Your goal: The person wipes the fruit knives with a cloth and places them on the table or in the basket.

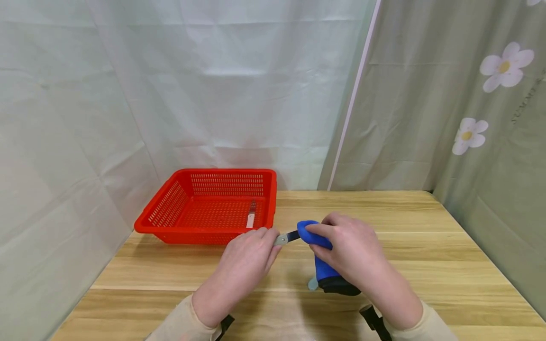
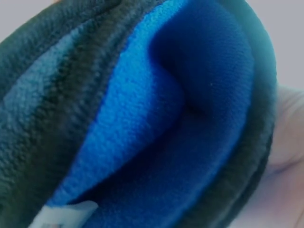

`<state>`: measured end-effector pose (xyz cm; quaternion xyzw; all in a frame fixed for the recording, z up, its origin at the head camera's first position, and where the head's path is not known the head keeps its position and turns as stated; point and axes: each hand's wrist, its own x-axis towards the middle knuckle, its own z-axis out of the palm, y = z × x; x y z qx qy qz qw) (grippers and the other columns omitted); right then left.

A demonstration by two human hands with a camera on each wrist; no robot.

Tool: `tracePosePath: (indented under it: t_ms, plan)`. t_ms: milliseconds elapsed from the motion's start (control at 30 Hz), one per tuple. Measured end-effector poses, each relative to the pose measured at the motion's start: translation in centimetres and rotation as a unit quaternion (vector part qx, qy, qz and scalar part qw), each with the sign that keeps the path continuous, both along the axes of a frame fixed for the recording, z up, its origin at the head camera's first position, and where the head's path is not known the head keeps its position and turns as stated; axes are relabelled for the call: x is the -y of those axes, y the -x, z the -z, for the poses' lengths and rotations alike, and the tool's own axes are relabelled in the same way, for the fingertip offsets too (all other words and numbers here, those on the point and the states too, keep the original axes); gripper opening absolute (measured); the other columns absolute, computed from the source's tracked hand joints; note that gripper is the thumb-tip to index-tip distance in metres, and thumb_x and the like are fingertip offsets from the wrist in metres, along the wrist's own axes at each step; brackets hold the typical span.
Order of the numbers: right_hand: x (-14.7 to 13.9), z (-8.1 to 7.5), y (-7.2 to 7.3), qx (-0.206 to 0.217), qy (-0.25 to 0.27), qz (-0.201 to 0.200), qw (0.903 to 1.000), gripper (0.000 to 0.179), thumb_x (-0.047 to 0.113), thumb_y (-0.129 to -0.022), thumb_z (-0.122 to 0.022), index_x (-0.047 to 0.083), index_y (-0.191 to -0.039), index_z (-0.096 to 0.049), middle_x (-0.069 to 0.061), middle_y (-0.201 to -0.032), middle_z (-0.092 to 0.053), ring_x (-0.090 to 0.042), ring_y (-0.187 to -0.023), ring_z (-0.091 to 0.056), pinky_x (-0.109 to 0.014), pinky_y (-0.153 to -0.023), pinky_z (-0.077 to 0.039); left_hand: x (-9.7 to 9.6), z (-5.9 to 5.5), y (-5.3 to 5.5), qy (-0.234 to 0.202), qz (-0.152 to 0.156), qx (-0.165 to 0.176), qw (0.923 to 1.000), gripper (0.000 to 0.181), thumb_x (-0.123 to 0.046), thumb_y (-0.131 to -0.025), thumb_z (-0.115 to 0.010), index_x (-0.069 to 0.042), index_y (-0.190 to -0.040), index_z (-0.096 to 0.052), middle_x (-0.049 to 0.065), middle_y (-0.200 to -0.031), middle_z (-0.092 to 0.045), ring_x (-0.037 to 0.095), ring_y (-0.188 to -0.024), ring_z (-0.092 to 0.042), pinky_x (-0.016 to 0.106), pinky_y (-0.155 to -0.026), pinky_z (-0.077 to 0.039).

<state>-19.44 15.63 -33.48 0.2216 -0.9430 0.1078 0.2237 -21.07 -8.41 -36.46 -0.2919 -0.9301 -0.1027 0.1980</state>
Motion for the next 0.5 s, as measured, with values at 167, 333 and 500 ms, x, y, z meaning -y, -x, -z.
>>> tracePosePath:
  t_ms: [167, 333, 500]
  plan:
    - [0.6, 0.3, -0.2, -0.011, -0.003, -0.019, 0.9998, 0.036, 0.028, -0.084, -0.1, 0.026, -0.118, -0.087, 0.001, -0.103, -0.074, -0.019, -0.086, -0.072, -0.04, -0.076, -0.058, 0.0, 0.0, -0.1, 0.004, 0.005, 0.003, 1.0, 0.019, -0.023, -0.102, -0.082, -0.011, -0.105, -0.068, -0.006, -0.076, -0.049, 0.011, -0.064, -0.045, 0.025, -0.057, -0.04]
    - [0.9, 0.6, -0.3, -0.017, -0.011, -0.035, 0.9992, 0.036, 0.028, -0.084, -0.1, 0.026, -0.117, -0.087, 0.001, -0.102, -0.073, -0.019, -0.086, -0.071, -0.041, -0.077, -0.058, -0.1, 0.0, -0.2, 0.008, 0.009, -0.003, 0.9999, 0.018, -0.024, -0.103, -0.082, -0.011, -0.107, -0.07, -0.005, -0.078, -0.052, 0.01, -0.065, -0.047, 0.025, -0.058, -0.041]
    - [1.1, 0.7, -0.2, -0.011, -0.015, -0.036, 0.9992, 0.034, 0.029, -0.084, -0.099, 0.026, -0.116, -0.087, 0.001, -0.102, -0.073, -0.02, -0.085, -0.07, -0.041, -0.078, -0.059, -0.2, 0.0, -0.3, 0.01, 0.009, -0.002, 0.9999, 0.019, -0.024, -0.103, -0.081, -0.011, -0.11, -0.071, -0.005, -0.08, -0.055, 0.011, -0.066, -0.049, 0.026, -0.059, -0.043]
